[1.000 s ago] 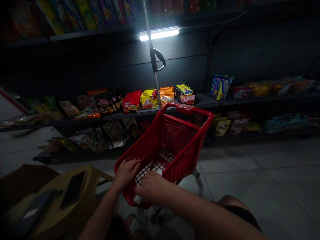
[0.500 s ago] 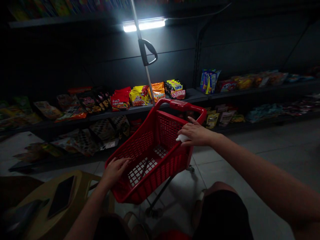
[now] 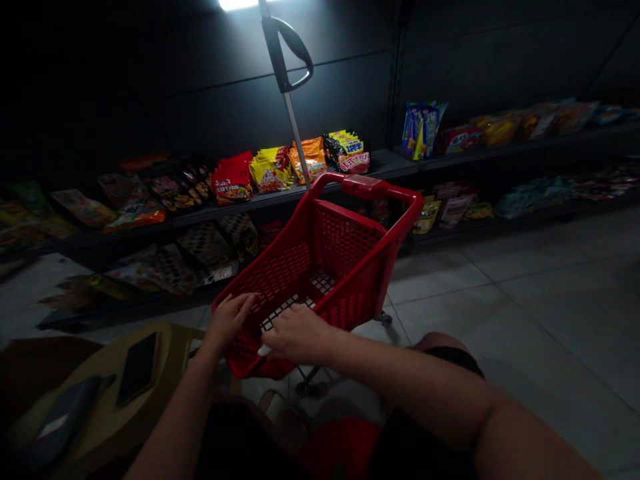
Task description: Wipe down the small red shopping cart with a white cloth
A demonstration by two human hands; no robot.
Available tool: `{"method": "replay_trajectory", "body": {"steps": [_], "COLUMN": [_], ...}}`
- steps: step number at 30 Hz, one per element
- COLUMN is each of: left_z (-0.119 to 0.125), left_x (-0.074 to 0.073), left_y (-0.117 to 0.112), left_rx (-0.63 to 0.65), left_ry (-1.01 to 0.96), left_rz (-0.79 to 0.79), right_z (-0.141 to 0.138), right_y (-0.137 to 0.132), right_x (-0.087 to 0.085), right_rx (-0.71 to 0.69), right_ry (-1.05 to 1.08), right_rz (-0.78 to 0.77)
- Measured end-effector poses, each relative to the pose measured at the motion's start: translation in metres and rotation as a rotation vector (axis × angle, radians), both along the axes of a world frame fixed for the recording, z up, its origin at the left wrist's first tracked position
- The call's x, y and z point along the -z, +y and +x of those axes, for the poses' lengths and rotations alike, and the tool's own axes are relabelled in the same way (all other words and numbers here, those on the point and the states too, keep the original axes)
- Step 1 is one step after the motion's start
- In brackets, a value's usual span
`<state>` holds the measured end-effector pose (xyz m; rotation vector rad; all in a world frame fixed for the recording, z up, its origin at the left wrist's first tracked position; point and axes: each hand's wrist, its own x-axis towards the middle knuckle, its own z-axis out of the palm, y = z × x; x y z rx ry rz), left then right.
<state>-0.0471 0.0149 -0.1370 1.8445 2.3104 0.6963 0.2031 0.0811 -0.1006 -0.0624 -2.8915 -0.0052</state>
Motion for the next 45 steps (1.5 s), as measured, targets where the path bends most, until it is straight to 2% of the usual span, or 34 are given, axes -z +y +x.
{"method": "replay_trajectory", "body": {"steps": [2,4,7,10,13,17,19,21,24,27,30,34,37,39,41,43,45], "left_z": [0.001,0.002,0.003,0.005,0.005,0.006,0.008,0.01,0.012,0.015,0.021,0.033,0.042,0.044,0.045,0.043,0.039], "left_x": [0.0,0.0,0.0,0.001,0.001,0.0,0.0,0.0,0.0,-0.001,-0.001,-0.003,-0.005,-0.007,-0.006,-0.005,-0.003], "left_y": [0.0,-0.001,0.0,0.005,0.01,0.018,0.022,0.027,0.031,0.033,0.033,0.033,0.032,0.031,0.031,0.032,0.033], "left_rx": [-0.044,-0.087,-0.076,-0.013,0.012,-0.032,-0.03,-0.038,-0.107,-0.148,-0.18,-0.231,-0.206,-0.163,-0.113,-0.076,-0.064], "left_ry": [-0.053,-0.081,-0.045,0.006,0.012,0.016,0.039,0.065,0.068,0.038,0.006,-0.04,-0.001,0.05,0.084,0.107,0.134], "left_rz": [0.044,0.07,0.026,-0.058,-0.077,-0.061,-0.077,-0.11,-0.151,-0.159,-0.17,-0.14,-0.152,-0.166,-0.164,-0.18,-0.222], "right_z": [-0.025,-0.04,-0.034,0.001,0.057,0.134,0.155,0.16,0.145,0.115,0.075,0.015,-0.015,-0.017,-0.004,0.022,0.058], "right_y": [-0.036,-0.058,-0.055,-0.008,0.07,0.172,0.198,0.206,0.19,0.155,0.101,0.009,-0.04,-0.046,-0.03,0.005,0.051], "right_x": [0.01,0.017,0.017,0.007,-0.016,-0.053,-0.066,-0.07,-0.062,-0.042,-0.02,0.007,0.023,0.027,0.024,0.014,-0.001], "right_rx": [-0.026,-0.048,-0.082,-0.055,0.01,0.087,0.132,0.148,0.138,0.109,0.08,0.012,0.06,0.02,-0.04,-0.018,0.042], "right_ry": [0.034,0.057,0.066,0.02,-0.035,-0.036,-0.04,-0.065,-0.099,-0.097,-0.055,0.011,0.053,0.066,0.06,0.032,-0.011], "right_rz": [-0.03,-0.045,-0.026,0.028,0.073,0.15,0.177,0.189,0.188,0.168,0.112,0.013,-0.005,0.0,0.007,0.018,0.026]}}
